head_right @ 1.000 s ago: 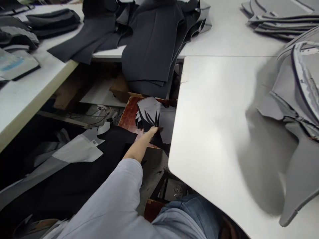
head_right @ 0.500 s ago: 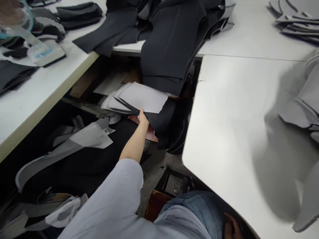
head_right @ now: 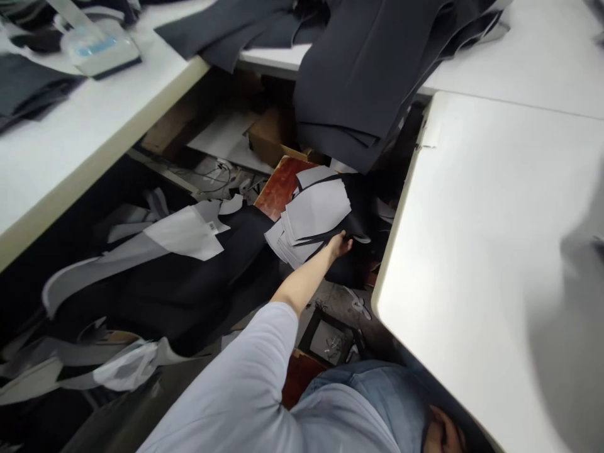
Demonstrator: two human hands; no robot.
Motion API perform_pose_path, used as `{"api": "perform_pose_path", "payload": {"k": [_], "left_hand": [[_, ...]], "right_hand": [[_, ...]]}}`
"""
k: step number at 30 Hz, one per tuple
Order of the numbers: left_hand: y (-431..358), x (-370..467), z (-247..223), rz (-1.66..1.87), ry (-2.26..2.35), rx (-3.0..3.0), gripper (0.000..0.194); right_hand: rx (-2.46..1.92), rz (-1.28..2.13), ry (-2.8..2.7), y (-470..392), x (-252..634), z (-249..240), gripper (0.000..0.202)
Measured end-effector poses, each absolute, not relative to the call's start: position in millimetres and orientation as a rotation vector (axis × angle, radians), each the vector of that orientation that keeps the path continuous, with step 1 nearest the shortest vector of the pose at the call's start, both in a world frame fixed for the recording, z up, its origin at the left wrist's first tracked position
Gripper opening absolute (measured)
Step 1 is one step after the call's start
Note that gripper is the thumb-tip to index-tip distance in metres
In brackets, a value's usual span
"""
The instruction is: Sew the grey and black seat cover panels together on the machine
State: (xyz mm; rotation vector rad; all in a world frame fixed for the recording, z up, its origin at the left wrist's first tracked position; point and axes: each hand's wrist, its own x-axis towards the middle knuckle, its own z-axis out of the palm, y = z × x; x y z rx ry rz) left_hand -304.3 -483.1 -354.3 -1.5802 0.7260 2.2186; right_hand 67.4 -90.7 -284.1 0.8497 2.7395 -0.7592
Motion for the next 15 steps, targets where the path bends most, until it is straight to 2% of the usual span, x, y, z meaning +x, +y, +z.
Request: {"api": "perform_pose_path", "payload": {"k": [6,11,15], "left_hand": [[-476.6,-273.6,-360.5,2.046,0.757,-1.485,0.031],[-537.5,-210.6,-366.7,2.09,1.02,-1.653,0.031],[-587.6,-208.8,-361.1,2.199,1.192,-1.831,0.034]], "right_hand": [[0.868,-0.786,2.672,-89.5,64.6,-274.1,0.048],[0.96,-0.734,2.718,-85.6,85.7,-277.1,0.05],[0.914,-0.784,2.694,-82.3,88.3,-279.0,0.048]]}}
